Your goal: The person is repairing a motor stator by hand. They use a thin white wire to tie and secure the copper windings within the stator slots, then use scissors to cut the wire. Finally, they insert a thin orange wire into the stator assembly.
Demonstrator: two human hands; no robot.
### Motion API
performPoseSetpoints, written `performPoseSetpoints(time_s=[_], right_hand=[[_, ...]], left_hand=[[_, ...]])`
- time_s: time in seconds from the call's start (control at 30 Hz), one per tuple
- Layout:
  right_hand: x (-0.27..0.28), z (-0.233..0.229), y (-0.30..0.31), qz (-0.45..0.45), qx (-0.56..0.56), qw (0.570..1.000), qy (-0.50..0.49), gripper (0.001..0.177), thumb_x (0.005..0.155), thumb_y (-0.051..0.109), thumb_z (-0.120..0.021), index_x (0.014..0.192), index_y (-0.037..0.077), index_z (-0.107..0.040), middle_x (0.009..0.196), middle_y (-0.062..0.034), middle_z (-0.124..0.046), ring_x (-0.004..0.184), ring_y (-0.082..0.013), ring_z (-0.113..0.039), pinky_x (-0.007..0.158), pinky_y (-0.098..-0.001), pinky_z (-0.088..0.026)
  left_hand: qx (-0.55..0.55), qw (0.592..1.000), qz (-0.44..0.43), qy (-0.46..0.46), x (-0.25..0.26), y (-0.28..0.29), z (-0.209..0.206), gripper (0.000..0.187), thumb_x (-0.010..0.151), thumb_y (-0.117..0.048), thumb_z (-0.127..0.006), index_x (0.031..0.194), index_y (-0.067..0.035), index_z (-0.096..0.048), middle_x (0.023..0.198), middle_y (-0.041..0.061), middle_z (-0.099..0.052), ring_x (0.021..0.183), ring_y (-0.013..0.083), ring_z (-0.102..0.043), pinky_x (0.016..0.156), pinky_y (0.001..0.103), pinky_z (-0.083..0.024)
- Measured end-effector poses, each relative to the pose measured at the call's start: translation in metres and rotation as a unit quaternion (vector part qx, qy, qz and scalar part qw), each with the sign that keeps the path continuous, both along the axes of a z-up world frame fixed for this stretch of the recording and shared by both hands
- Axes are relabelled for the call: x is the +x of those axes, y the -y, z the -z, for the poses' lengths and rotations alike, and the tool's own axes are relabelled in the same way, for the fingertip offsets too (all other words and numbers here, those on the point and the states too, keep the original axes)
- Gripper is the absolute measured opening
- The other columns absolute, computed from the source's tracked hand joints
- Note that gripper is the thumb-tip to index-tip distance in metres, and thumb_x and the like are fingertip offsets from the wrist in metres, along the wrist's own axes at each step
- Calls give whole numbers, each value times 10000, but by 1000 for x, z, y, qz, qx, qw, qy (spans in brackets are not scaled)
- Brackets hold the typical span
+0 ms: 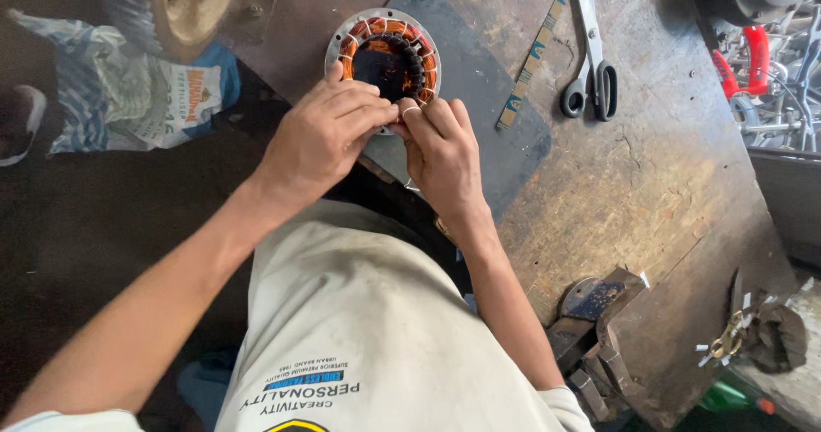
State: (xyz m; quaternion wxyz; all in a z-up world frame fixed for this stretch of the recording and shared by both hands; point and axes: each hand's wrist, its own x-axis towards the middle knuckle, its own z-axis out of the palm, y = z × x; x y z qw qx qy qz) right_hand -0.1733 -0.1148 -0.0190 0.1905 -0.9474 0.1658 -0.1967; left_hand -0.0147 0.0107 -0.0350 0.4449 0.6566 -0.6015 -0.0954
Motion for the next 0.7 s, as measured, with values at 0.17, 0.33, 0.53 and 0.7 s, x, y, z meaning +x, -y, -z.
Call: performPoseSetpoints(time_s=[0.17,0.33,0.53,0.7], right_hand=[[-15,-9,-12,59,93,989,96,242,980,43,-689,1221,20,-680,1021,-110,-591,919,-286,-598,820,-382,-512],[-25,-7,-34,140,129,977,92,106,1080,17,-537,1127,8,-632,1067,-162,-660,994,-325,-666,875,-400,-542],[-24,-18,-19,100,276,955,-49,76,999,77,-572,1015,16,-614,889,-168,-699,827,-365,-681,719,-410,-533],[-35,5,-14,88,228,970,-1,87,1045,88,-585,995,18,-601,857,-175,-672,745,-332,-662,682,-382,-521]], left_hand=[[37,993,28,106,1,1,-15,287,937,-124,-715,1215,-58,-698,1148,101,-711,1177,274,-654,1178,479,-443],[-2,992,-15,122,-27,4,-15,384,959,-128,-693,1317,-21,-606,1222,123,-700,1215,314,-651,1146,482,-445],[10,999,0,42,-19,3,-8,229,954,-22,-663,1179,-64,-665,1137,82,-711,1174,276,-676,1136,472,-479],[7,1000,4,8,-18,2,-5,193,955,-51,-703,1145,-72,-673,1129,79,-710,1143,268,-680,1127,469,-488]])
